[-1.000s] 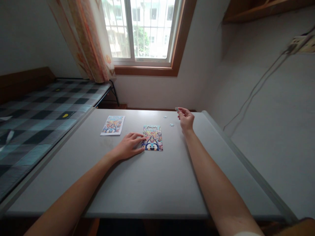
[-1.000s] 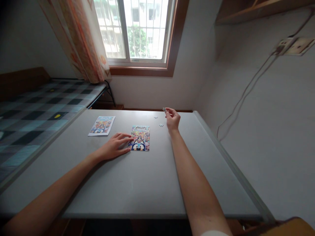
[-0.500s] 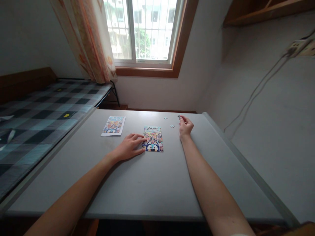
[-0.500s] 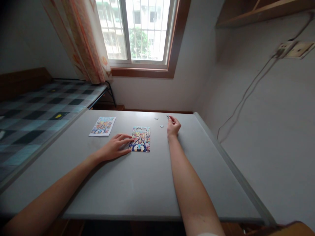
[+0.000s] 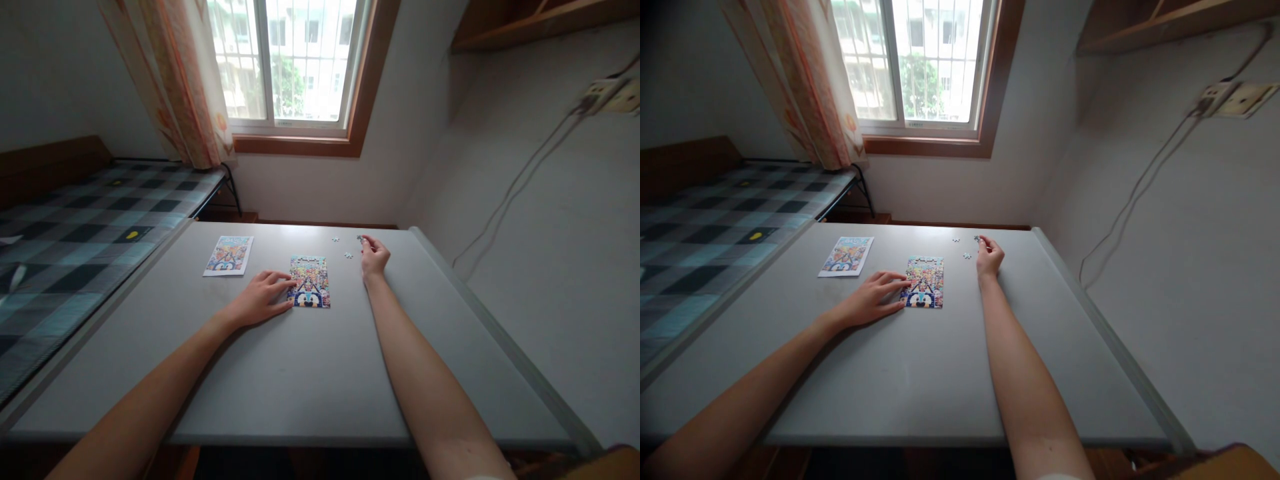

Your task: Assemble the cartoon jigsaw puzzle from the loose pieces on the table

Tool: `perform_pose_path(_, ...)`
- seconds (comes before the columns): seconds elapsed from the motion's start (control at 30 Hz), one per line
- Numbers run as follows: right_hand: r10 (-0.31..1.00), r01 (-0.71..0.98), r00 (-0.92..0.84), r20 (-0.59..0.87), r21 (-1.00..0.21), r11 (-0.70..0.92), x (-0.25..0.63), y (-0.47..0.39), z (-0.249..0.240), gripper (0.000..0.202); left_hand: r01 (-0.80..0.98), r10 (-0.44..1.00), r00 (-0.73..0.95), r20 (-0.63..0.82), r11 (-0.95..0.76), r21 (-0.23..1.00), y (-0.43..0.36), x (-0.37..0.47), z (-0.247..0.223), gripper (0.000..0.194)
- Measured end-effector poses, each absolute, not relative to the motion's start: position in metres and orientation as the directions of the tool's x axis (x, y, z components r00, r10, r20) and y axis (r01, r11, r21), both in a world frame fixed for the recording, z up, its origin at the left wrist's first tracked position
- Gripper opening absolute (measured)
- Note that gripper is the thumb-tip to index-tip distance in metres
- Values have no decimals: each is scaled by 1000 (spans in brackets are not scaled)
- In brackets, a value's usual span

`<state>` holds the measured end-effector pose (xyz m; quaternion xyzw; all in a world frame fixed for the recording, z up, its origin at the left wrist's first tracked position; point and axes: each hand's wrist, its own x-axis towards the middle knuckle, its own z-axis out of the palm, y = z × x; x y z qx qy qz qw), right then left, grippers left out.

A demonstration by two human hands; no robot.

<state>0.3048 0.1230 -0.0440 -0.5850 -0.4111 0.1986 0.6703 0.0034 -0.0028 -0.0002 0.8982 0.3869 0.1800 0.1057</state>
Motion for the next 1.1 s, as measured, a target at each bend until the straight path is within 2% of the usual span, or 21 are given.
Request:
perform_pose_path(0.37,814,300,442,377,-917,263,285,108,-33,36,658,735,631,248,-676,331,-3,4,0,44)
perform_pose_path(0.57,886,347,153,437,-863,366,246,92,-27,29,655,731,637,246,-681,328,-3,4,-1,44)
perform_pose_path(0.7,913,437,2,409,-821,367,230,84,-26,19,653,730,635,255,-683,327,-3,4,0,43)
perform_pose_path(1.1,924,629,-53,378,-706,325,226,82,-25,12,659,732,631,254,-680,322,-3,4,-1,44)
